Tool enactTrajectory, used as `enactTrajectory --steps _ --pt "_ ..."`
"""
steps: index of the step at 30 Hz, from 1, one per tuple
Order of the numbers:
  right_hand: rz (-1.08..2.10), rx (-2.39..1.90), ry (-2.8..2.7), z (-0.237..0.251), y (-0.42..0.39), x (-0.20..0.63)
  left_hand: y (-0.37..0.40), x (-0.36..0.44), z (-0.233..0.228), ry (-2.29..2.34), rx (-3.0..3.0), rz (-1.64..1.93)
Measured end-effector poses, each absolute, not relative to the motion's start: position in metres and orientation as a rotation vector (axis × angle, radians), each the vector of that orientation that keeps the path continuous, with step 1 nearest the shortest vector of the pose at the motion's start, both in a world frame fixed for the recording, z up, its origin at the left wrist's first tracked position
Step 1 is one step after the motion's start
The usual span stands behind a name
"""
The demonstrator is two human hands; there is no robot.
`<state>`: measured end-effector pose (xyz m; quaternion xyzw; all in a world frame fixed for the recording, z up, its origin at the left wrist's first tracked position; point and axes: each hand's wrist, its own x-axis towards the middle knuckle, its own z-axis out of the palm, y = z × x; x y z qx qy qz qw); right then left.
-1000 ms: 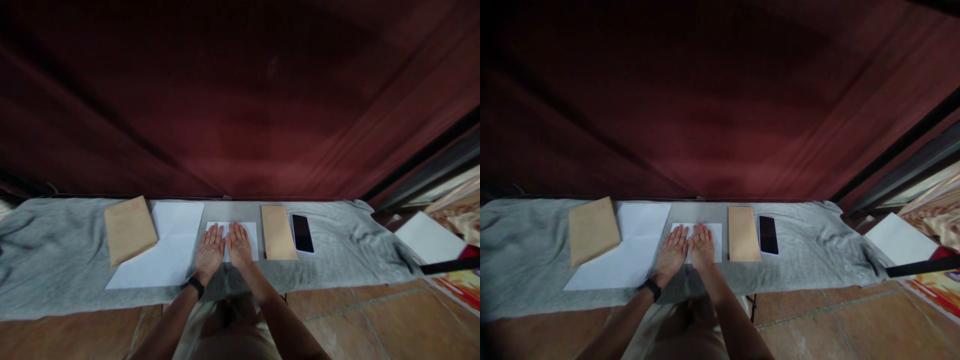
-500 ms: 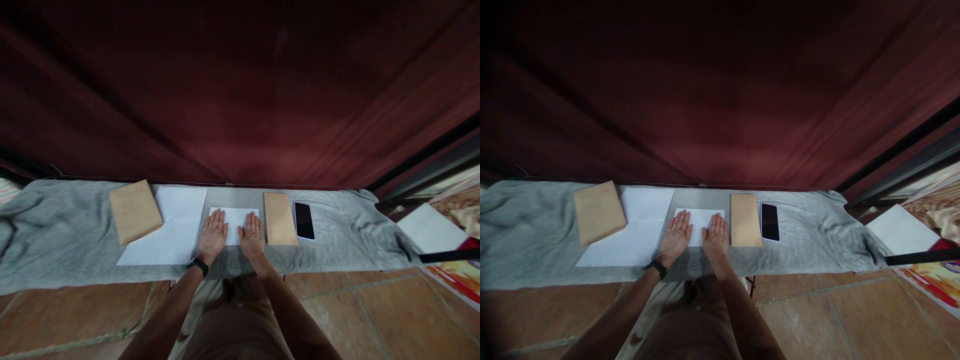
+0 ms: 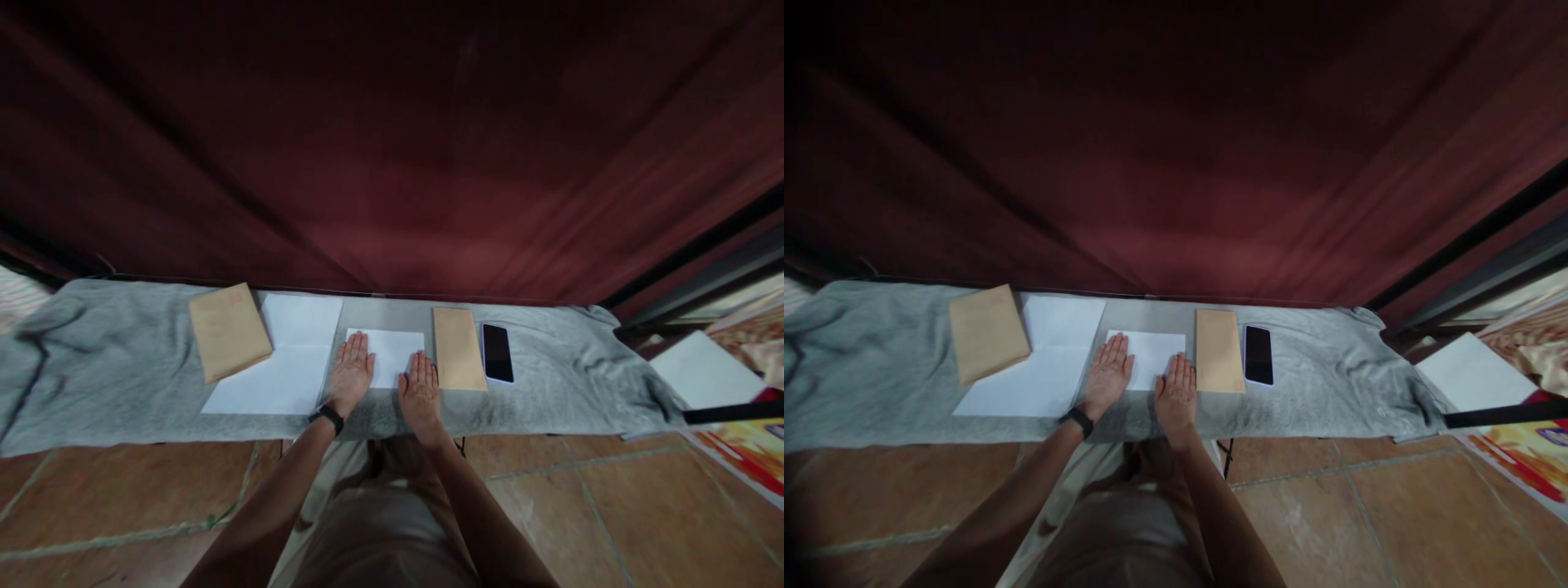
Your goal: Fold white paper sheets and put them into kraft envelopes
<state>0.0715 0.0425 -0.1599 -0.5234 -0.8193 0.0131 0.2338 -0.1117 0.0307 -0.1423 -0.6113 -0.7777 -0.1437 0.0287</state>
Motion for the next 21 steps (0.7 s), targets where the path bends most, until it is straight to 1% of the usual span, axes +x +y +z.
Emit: enactTrajectory --steps 3,6,9,13,17,21 --pt "0.067 -1.443 -2.252 -0.158 0.039 0.076 0.023 -0.102 -0.141 -2.349 -1.890 -0.510" --pt "0.123 -1.432 -2.260 -0.155 0.039 0.076 0.010 -0.083 -0.142 -2.209 -2.038 -0.547" --pt "0.232 -1.356 -2.274 -0.152 0.045 0.069 0.000 -0.064 -0.146 -2.065 -2.258 -0.492" --pt "0.371 -1.186 -2.357 -0.147 0.057 0.050 -0.002 -0.058 -0.155 -2.026 -2.371 -0.422" --pt "0.357 -1.166 -2.451 -0.145 0.067 0.043 -0.002 -0.063 -0.155 -2.039 -2.359 -0.422" --pt "0.256 -1.184 -2.508 -0.145 0.070 0.054 -0.008 -0.065 -0.147 -2.056 -2.316 -0.448"
